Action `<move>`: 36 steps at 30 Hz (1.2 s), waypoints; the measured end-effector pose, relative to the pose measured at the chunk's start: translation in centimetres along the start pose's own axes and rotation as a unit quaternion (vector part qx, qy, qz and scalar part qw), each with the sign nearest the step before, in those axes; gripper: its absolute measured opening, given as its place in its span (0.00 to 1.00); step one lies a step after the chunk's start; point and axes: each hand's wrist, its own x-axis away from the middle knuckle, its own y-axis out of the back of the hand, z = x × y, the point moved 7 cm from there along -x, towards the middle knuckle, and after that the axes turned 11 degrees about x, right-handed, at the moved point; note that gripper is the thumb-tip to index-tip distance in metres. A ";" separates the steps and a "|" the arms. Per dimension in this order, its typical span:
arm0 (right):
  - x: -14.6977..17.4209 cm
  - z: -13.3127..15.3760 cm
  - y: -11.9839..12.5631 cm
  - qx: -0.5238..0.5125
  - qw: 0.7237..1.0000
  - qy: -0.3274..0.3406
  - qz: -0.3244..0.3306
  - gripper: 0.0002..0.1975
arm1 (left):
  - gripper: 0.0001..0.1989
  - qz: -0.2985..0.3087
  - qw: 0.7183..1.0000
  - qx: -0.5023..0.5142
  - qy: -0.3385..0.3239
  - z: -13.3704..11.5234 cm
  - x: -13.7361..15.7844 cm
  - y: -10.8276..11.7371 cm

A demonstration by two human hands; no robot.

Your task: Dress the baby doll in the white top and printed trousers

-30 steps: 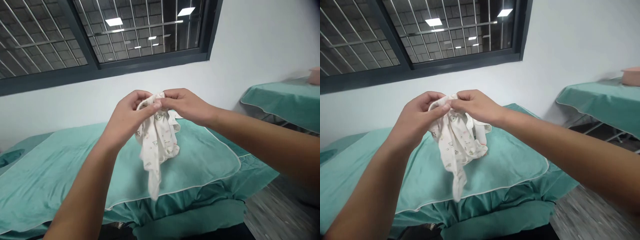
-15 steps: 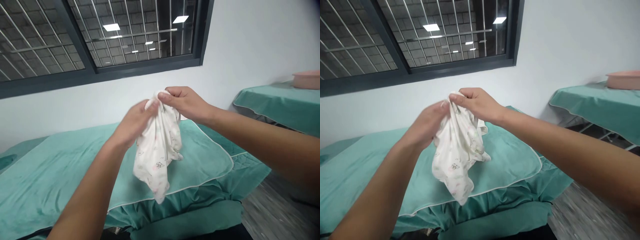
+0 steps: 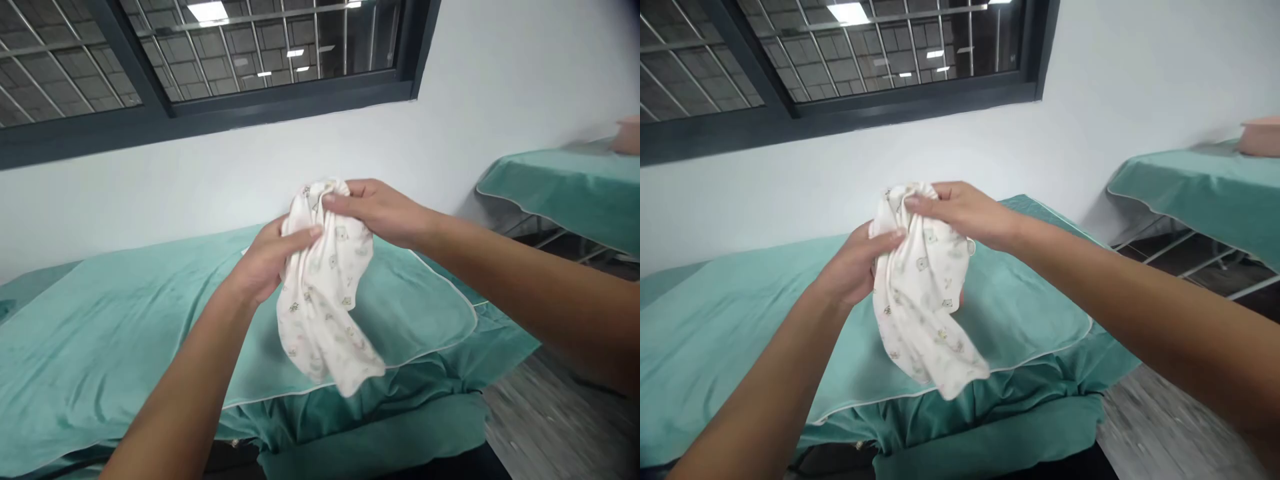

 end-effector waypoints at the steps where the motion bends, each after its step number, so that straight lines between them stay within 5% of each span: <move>1: -0.2 0.1 0.4 -0.023 0.999 0.010 -0.035 0.21 | 0.25 0.026 0.999 -0.022 0.028 0.4 0.3 -0.3; 5: -0.3 0.0 0.1 -0.082 0.996 0.004 -0.037 0.23 | 0.24 0.077 0.990 -0.080 0.082 1.1 1.1 -0.4; 11: 1.4 -0.6 -3.6 -0.012 0.978 -0.038 0.205 0.19 | 0.19 -0.017 0.999 -0.030 -0.009 -0.2 0.7 0.9; 15: 0.3 -1.0 -2.4 -0.030 0.995 -0.034 0.089 0.14 | 0.16 -0.023 1.000 0.000 -0.020 -0.1 0.5 1.2; 18: -0.5 -1.3 -1.3 -0.092 0.995 -0.028 -0.001 0.13 | 0.17 0.063 0.997 -0.007 0.044 0.9 0.9 0.6; 21: -0.7 -1.9 -1.5 -0.124 0.991 -0.046 -0.017 0.11 | 0.18 0.124 0.990 -0.023 0.071 1.6 1.3 0.2; 26: -0.6 -2.8 -2.1 -0.129 0.989 -0.064 -0.041 0.08 | 0.18 0.099 0.990 -0.054 0.083 2.6 1.3 0.5; 31: -0.5 -3.7 -1.9 -0.133 0.988 -0.075 -0.036 0.13 | 0.17 -0.019 0.998 0.064 0.019 2.5 0.6 2.2; 36: 0.2 -4.3 -4.0 -0.090 0.980 -0.083 0.156 0.20 | 0.22 -0.047 0.984 0.172 0.004 3.2 -0.2 2.5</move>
